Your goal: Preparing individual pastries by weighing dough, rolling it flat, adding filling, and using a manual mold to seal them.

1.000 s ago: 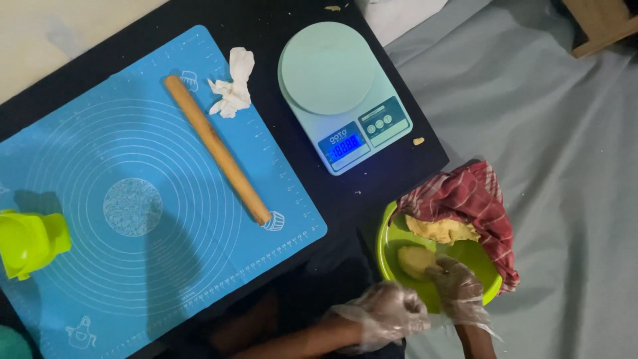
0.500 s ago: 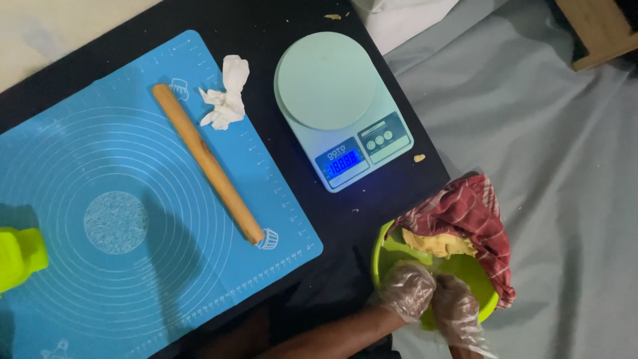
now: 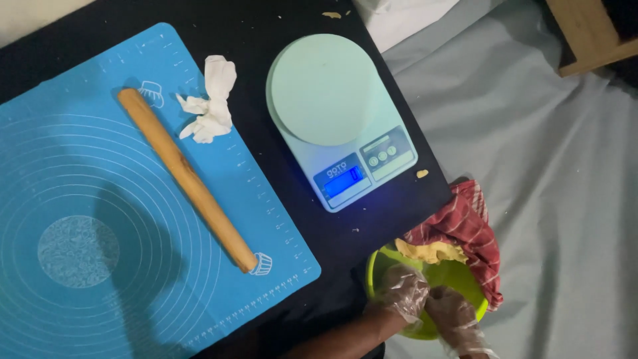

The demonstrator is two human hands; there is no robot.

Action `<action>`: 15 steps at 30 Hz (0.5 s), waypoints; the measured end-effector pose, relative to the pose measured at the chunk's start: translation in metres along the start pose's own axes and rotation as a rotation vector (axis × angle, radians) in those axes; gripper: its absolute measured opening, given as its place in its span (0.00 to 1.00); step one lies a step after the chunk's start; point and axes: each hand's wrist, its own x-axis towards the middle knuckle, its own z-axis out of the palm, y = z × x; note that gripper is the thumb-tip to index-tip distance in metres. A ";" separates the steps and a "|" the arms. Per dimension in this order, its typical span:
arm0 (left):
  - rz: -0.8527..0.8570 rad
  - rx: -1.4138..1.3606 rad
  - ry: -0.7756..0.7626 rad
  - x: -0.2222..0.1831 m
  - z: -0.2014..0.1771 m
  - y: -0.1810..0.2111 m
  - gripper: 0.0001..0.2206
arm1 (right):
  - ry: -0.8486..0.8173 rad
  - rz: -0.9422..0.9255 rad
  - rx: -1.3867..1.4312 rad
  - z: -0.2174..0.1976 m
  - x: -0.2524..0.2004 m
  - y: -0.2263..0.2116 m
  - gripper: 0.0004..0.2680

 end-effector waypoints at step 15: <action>-0.632 -3.164 0.367 -0.002 0.016 -0.007 0.06 | -0.169 -0.168 0.506 -0.048 -0.012 0.068 0.08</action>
